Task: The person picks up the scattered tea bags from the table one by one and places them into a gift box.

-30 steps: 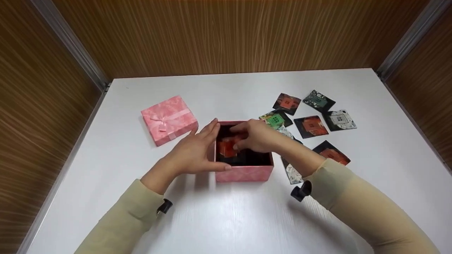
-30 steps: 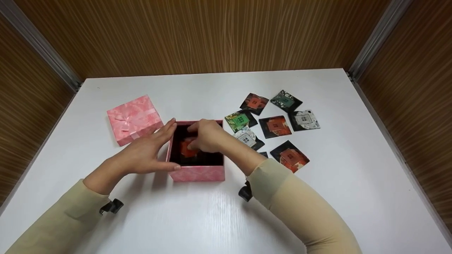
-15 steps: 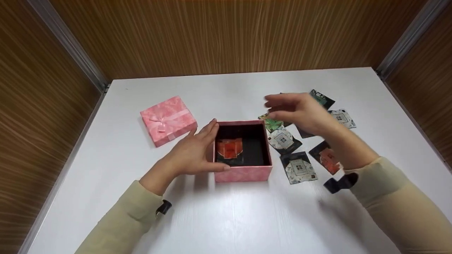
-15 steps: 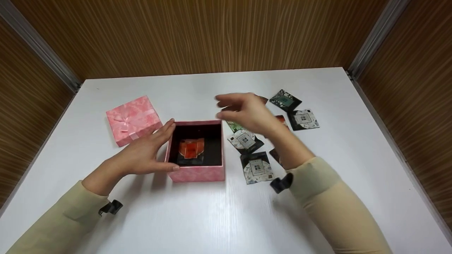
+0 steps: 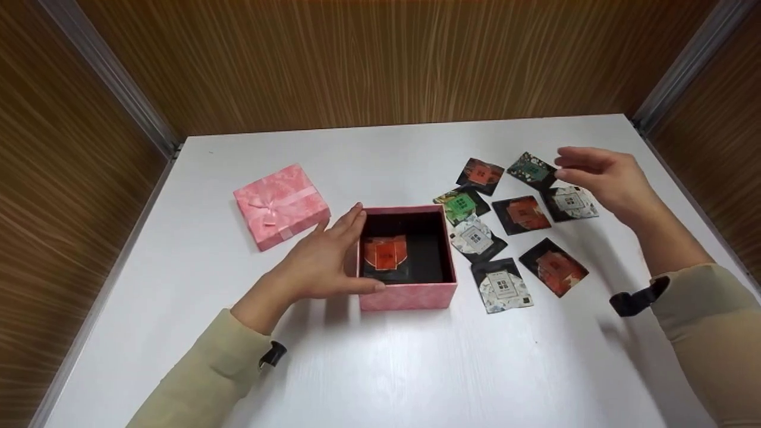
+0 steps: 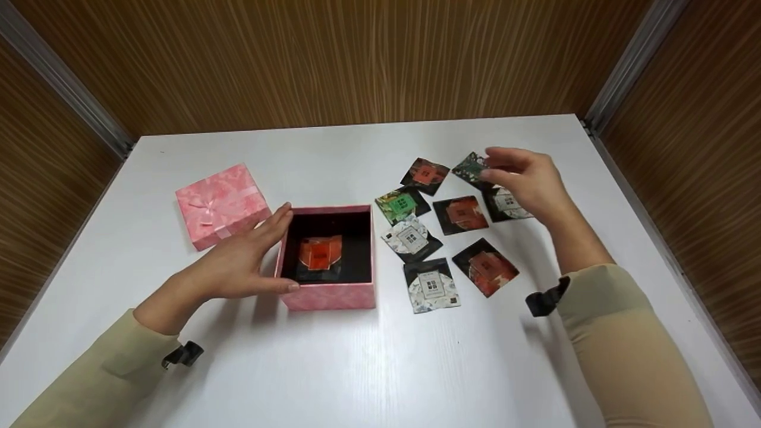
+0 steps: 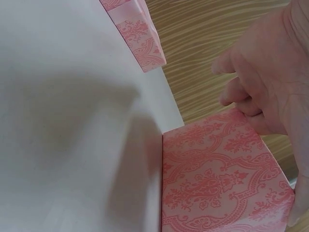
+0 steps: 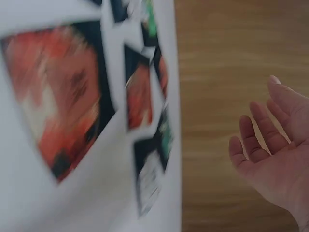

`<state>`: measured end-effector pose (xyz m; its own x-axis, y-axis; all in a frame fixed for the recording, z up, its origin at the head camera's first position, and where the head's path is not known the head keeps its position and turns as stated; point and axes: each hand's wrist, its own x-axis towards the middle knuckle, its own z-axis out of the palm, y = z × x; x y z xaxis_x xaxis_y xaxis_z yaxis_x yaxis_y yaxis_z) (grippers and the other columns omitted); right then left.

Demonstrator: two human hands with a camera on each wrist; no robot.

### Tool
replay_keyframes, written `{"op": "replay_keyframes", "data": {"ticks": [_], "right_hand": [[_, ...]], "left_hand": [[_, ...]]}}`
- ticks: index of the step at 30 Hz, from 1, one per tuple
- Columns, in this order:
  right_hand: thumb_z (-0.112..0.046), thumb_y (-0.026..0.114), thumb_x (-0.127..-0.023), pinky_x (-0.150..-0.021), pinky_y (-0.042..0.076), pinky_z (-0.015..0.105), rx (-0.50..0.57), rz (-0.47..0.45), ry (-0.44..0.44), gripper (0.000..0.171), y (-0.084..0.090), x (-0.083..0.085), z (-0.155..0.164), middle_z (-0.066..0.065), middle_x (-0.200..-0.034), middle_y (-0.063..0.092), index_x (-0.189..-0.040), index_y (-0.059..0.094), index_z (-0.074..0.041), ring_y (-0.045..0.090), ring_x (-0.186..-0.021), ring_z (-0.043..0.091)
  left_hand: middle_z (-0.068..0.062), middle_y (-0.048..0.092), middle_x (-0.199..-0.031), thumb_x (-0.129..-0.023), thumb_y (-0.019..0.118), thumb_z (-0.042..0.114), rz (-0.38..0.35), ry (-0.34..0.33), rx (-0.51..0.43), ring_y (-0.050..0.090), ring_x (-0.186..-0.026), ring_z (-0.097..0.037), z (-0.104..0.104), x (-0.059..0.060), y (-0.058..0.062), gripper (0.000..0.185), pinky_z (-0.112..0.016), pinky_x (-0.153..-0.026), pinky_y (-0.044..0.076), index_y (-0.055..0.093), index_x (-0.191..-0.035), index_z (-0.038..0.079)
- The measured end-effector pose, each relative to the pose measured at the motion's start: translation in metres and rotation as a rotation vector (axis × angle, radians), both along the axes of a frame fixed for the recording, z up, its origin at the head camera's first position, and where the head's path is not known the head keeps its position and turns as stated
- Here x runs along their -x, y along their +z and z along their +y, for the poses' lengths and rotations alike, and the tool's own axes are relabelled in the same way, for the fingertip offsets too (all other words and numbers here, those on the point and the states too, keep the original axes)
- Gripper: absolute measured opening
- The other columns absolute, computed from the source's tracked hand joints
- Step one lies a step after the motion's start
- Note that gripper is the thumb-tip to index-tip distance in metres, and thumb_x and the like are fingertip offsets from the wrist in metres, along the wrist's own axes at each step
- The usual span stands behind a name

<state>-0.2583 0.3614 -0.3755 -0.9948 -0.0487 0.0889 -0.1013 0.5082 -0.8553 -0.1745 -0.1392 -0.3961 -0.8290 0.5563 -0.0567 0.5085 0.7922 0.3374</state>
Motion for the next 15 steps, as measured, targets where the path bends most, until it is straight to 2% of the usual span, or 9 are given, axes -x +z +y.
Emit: {"op": "replay_keyframes", "data": {"ticks": [4,8,11,15], "right_hand": [[-0.024,0.076,-0.101,-0.087,0.05,0.009,-0.001,-0.03,-0.018,0.052,-0.016,0.004,0.023,-0.027,-0.116,0.071,-0.148,0.063,-0.008,0.065,-0.106,-0.008],[-0.03,0.076,-0.101,-0.087,0.046,0.009,-0.022,-0.076,-0.049,0.055,-0.028,0.005,0.038,-0.03,-0.116,0.066,-0.15,0.061,-0.01,0.061,-0.11,-0.006],[-0.036,0.074,-0.102,-0.089,0.043,0.008,-0.045,-0.132,-0.07,0.06,-0.036,0.005,0.045,-0.019,-0.131,0.065,-0.154,0.057,-0.011,0.055,-0.126,0.006],[-0.044,0.072,-0.102,-0.091,0.042,0.006,-0.074,-0.193,-0.082,0.071,-0.046,0.007,0.051,0.007,-0.154,0.052,-0.159,0.05,-0.008,0.044,-0.139,0.024]], "left_hand": [[-0.002,0.007,-0.178,-0.077,0.056,0.095,-0.001,0.006,0.004,0.02,-0.161,-0.024,-0.001,0.0,-0.001,0.134,-0.054,-0.129,0.02,0.012,-0.17,0.01],[-0.001,0.006,-0.178,-0.077,0.056,0.096,-0.011,0.012,0.002,0.02,-0.161,-0.026,-0.001,0.0,-0.001,0.134,-0.054,-0.128,0.02,0.012,-0.171,0.011],[-0.001,0.006,-0.179,-0.077,0.057,0.096,-0.01,0.01,-0.003,0.021,-0.161,-0.027,0.0,0.0,-0.001,0.134,-0.054,-0.128,0.021,0.013,-0.171,0.011],[-0.003,0.007,-0.179,-0.077,0.057,0.095,-0.002,0.003,-0.007,0.021,-0.161,-0.027,-0.001,0.0,-0.001,0.134,-0.053,-0.129,0.02,0.013,-0.171,0.011]]}}
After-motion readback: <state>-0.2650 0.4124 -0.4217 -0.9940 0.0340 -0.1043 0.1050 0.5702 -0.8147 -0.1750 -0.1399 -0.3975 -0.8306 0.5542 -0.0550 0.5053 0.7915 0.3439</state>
